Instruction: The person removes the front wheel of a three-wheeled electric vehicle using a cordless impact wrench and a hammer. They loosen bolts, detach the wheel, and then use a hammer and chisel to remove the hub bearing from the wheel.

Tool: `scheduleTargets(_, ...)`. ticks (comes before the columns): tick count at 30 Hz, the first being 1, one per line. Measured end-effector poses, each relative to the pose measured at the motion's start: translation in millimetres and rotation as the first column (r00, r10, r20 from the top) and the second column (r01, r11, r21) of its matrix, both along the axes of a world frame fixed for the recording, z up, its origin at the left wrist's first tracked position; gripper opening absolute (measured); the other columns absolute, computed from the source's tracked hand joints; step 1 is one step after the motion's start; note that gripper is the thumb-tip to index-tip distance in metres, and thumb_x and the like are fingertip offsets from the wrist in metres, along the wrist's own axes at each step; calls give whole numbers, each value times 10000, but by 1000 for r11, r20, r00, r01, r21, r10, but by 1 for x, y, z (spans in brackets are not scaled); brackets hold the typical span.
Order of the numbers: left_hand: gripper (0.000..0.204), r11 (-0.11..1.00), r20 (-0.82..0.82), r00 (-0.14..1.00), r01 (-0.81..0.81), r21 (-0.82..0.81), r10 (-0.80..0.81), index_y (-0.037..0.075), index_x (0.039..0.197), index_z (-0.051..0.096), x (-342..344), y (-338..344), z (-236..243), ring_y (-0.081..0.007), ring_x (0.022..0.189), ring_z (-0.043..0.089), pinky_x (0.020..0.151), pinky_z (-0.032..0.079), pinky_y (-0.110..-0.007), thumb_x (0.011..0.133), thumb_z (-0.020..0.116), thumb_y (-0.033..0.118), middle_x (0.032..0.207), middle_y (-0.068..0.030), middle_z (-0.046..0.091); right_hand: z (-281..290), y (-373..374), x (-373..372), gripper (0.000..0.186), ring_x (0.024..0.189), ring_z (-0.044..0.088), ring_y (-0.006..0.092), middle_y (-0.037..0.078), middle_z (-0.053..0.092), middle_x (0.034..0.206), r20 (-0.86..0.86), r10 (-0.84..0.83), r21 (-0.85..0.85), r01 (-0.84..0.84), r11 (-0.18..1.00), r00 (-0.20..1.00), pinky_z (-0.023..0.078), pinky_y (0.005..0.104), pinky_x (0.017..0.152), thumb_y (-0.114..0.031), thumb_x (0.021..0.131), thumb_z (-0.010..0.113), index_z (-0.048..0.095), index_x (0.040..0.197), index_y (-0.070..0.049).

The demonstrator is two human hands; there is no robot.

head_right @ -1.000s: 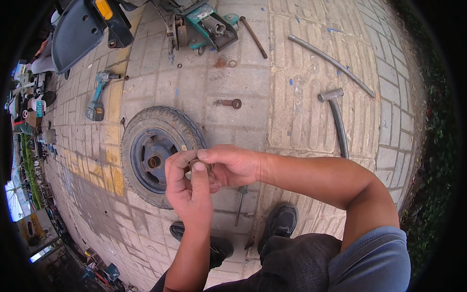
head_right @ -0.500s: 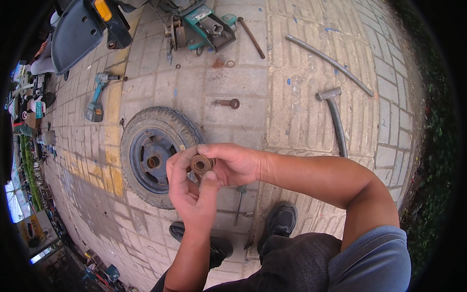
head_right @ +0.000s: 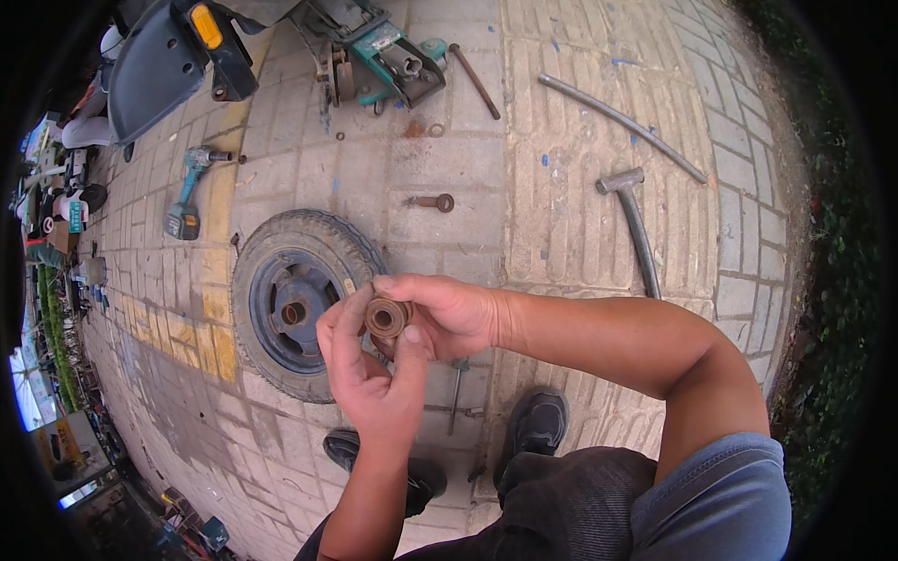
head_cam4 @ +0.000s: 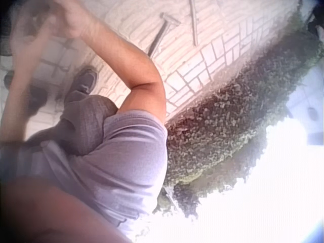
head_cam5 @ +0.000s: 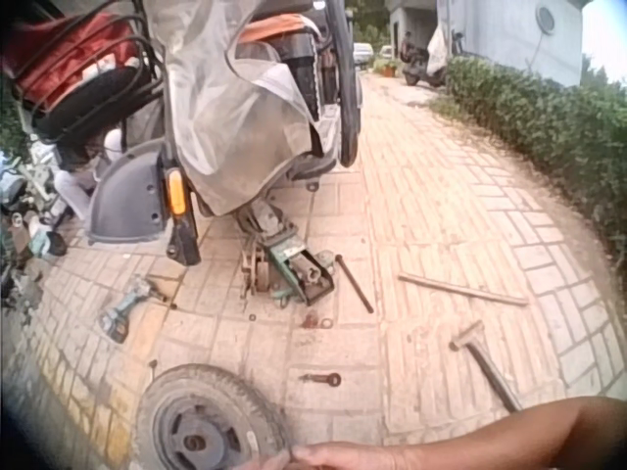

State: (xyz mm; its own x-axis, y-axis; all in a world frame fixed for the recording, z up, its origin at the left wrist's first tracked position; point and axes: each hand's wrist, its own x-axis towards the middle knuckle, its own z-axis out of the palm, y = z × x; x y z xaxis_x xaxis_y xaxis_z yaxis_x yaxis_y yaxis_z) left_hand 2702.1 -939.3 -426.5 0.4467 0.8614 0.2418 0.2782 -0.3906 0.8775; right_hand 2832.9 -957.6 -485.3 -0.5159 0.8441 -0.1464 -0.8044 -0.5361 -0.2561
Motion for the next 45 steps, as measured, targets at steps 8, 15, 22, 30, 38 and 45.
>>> scheduleTargets(8, 487, 1000, 19, 1000, -11, -3, 11, 5, 1196, 565, -4, -3, 3, -229, 1017, 517, 877, 433, -325, 730, 695, -49, 1107, -125, 503, 1, -1, -1, 443, 790, 541, 120, 7, 581, 902, -28, 15, 39, -14, 999, 1000, 484, 276, 710, -522, 928, 516, 578, 1055, -102)
scheduleTargets(15, 471, 1000, 23, 1000, -13, -17, 13, 15, 1169, 551, -8, -4, 1, -176, 1021, 485, 910, 396, -296, 735, 732, -23, 1130, -85, 498, 6, -1, -2, 452, 792, 532, 130, 16, 581, 898, -15, 27, 50, -26, 998, 1000, 471, 297, 743, -520, 924, 526, 587, 1019, -82)
scheduleTargets(22, 453, 997, 86, 995, -48, -56, 53, 25, 1076, 569, -8, -3, 1, -263, 991, 526, 860, 437, -359, 696, 814, 47, 1062, -121, 527, 9, -1, -4, 518, 777, 537, 166, 55, 585, 842, 39, 29, 1, -29, 1000, 999, 462, 322, 748, -548, 928, 483, 599, 920, -43)
scheduleTargets(30, 460, 996, 80, 995, -51, -71, 57, 22, 1076, 568, -7, -3, -1, -263, 992, 527, 860, 438, -360, 696, 823, 67, 1061, -123, 524, 6, -1, -3, 464, 812, 537, 149, 37, 584, 881, -8, 37, 22, -37, 999, 999, 464, 316, 775, -510, 940, 499, 598, 970, -58)
scheduleTargets(38, 470, 996, 85, 995, -42, -74, 48, 21, 1087, 562, -7, -1, -3, -262, 994, 524, 859, 439, -361, 699, 823, 74, 1064, -124, 521, 3, 0, -3, 504, 812, 522, 141, 37, 579, 898, -24, 37, 21, -36, 999, 999, 454, 306, 774, -518, 933, 504, 599, 1028, -33)
scheduleTargets(45, 453, 993, 139, 989, -38, -108, 53, 14, 1056, 552, -4, -1, -5, -254, 989, 524, 867, 434, -354, 693, 821, 53, 1056, -116, 523, 1, 1, -2, 558, 801, 511, 139, 42, 577, 898, -26, 45, 42, -44, 998, 999, 449, 298, 768, -548, 915, 510, 591, 1053, -14)
